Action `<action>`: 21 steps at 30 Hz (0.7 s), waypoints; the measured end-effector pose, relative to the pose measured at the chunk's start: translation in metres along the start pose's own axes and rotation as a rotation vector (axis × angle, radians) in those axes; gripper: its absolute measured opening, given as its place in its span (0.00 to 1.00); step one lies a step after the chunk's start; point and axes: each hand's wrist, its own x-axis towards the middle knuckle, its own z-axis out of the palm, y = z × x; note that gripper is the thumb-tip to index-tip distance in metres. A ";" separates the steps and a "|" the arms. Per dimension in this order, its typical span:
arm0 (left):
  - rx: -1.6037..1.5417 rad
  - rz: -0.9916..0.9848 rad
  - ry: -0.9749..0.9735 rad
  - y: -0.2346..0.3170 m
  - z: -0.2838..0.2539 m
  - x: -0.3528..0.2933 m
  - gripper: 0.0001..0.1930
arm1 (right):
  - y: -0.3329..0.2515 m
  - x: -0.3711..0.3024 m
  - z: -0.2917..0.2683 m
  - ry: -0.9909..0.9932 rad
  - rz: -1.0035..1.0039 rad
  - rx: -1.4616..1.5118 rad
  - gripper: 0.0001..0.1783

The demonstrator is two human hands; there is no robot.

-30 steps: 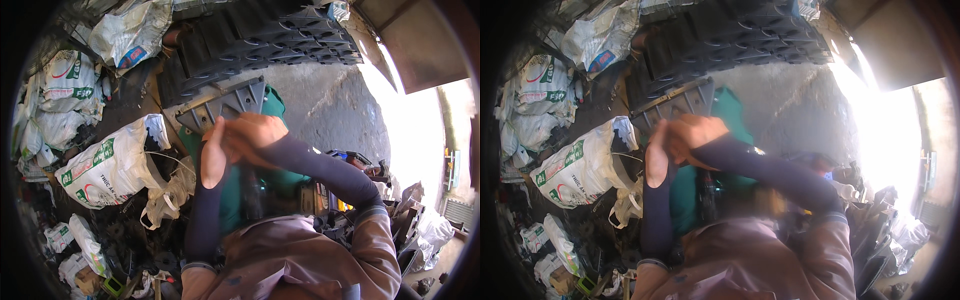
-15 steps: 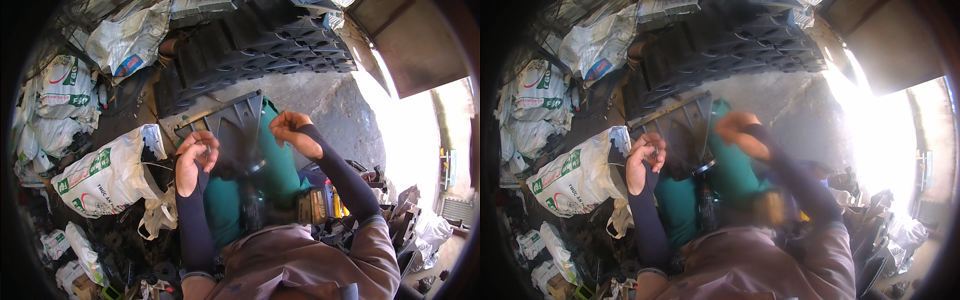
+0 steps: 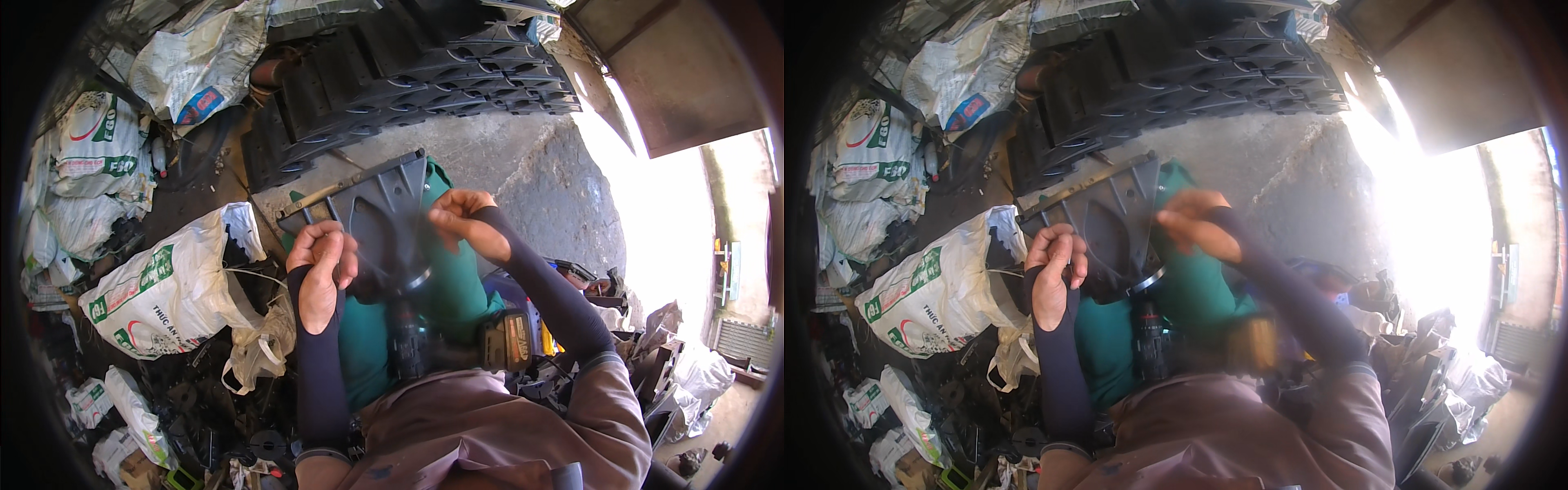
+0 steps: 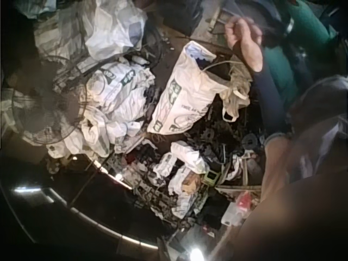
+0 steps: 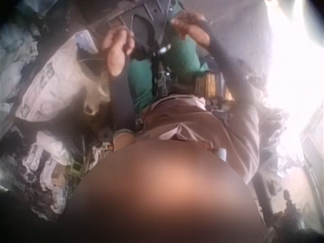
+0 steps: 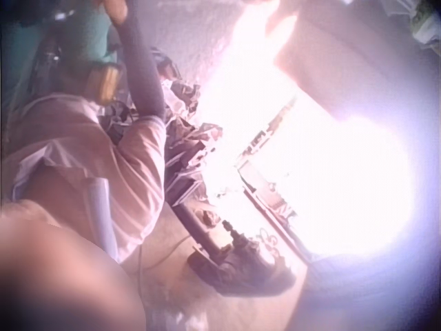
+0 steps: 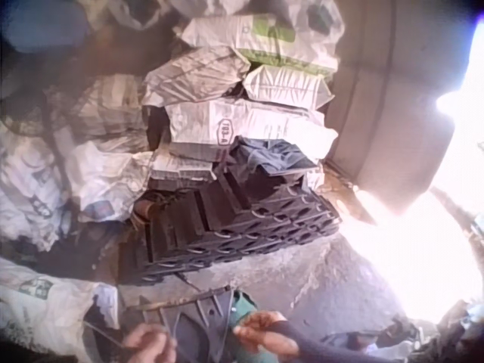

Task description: The person sits on the floor and uses a cordless drill to make holes in a black plastic part. They then wipe the part with a cloth, spray it with a can, and use a hammer to tap small metal pieces into the holes.

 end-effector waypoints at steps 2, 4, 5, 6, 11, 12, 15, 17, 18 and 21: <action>0.006 0.005 0.013 -0.002 0.001 0.000 0.08 | 0.006 0.003 -0.001 -0.060 -0.048 0.155 0.08; 0.009 -0.011 0.044 -0.003 0.003 0.000 0.08 | 0.010 0.006 -0.003 -0.100 -0.047 0.211 0.08; 0.017 -0.005 0.034 -0.003 0.003 0.000 0.08 | 0.012 0.007 -0.004 -0.118 -0.038 0.201 0.08; 0.021 -0.006 0.039 -0.003 0.004 0.000 0.08 | 0.013 0.007 -0.004 -0.132 -0.035 0.191 0.08; 0.042 -0.014 0.054 -0.002 0.007 0.000 0.09 | 0.012 0.009 0.001 -0.053 -0.032 0.160 0.07; 0.042 -0.017 0.058 -0.002 0.007 0.000 0.09 | 0.012 0.009 0.002 -0.020 -0.013 0.128 0.07; 0.040 -0.023 0.072 -0.002 0.007 -0.001 0.09 | 0.009 0.008 0.008 0.007 -0.030 0.010 0.05; 0.044 -0.024 0.077 -0.002 0.007 -0.001 0.09 | 0.007 0.005 0.012 0.047 -0.020 -0.048 0.05; 0.047 -0.023 0.079 -0.002 0.008 -0.001 0.09 | 0.005 0.004 0.014 0.061 -0.009 -0.079 0.05; 0.055 -0.025 0.098 -0.004 0.008 -0.001 0.09 | -0.002 0.000 0.020 0.134 0.039 -0.123 0.05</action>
